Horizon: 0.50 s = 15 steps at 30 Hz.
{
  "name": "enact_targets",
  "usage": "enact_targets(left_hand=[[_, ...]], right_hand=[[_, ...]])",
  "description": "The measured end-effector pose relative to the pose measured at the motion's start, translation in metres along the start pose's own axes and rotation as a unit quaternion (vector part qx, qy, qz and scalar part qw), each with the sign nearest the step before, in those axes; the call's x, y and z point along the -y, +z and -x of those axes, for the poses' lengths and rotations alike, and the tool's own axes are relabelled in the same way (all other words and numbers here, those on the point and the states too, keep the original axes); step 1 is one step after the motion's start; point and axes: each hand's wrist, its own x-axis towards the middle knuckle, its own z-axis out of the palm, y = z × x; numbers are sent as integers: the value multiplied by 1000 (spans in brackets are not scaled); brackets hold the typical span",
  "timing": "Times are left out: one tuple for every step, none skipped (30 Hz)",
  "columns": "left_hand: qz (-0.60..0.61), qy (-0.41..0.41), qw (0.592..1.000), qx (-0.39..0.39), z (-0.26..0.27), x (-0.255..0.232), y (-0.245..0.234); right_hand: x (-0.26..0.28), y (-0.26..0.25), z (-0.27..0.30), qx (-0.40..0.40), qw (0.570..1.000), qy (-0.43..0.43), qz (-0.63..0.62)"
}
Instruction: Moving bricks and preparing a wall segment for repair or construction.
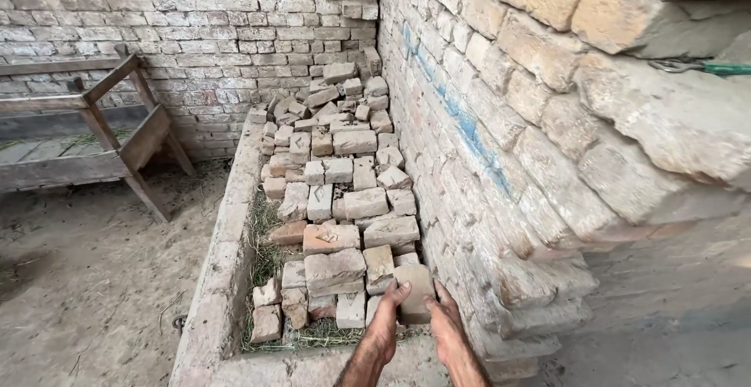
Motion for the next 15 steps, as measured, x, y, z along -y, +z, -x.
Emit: enact_targets(left_hand=[[-2, -4, 1000, 2, -9, -2, -5], [-4, -17, 1000, 1, -18, -3, -8], [-5, -31, 1000, 3, -28, -2, -7], [-5, -37, 999, 7, -44, 7, -9], [13, -42, 999, 6, -61, 13, -12], [30, -47, 998, 5, -79, 19, -13], [32, -46, 998, 6, -93, 20, -14], [45, -50, 998, 5, -107, 22, -13], [59, -56, 997, 1, -119, 28, -15], [64, -57, 996, -2, -134, 38, -14], [80, -63, 995, -11, -151, 44, -16], [96, -69, 993, -19, -168, 51, -17], [94, -70, 993, -21, -187, 54, -20], [117, -72, 990, -23, -206, 57, -23], [139, -76, 987, -22, -225, 63, -23]], right_hand=[[-1, 3, -3, -4, 1000, 3, -1], [-1, 5, -7, -1, 1000, -2, -24], [-1, 2, -10, -1, 999, -6, -44], [-5, 0, -15, -8, 999, -3, -43], [-7, 0, -22, -15, 999, 4, -30], [-9, -1, -31, -23, 1000, 12, -16], [-19, -5, -47, -23, 1000, 11, -14], [-29, -11, -64, -26, 999, 22, -20], [-43, -16, -79, -27, 999, 36, -25], [-53, -22, -95, -24, 999, 39, -20], [-63, -23, -113, -21, 998, 36, -38], [-72, -26, -132, -19, 998, 33, -56], [-88, -32, -154, -19, 998, 35, -58], [-105, -38, -177, 1, 998, 17, -66], [-122, -48, -197, 16, 997, -1, -73]])
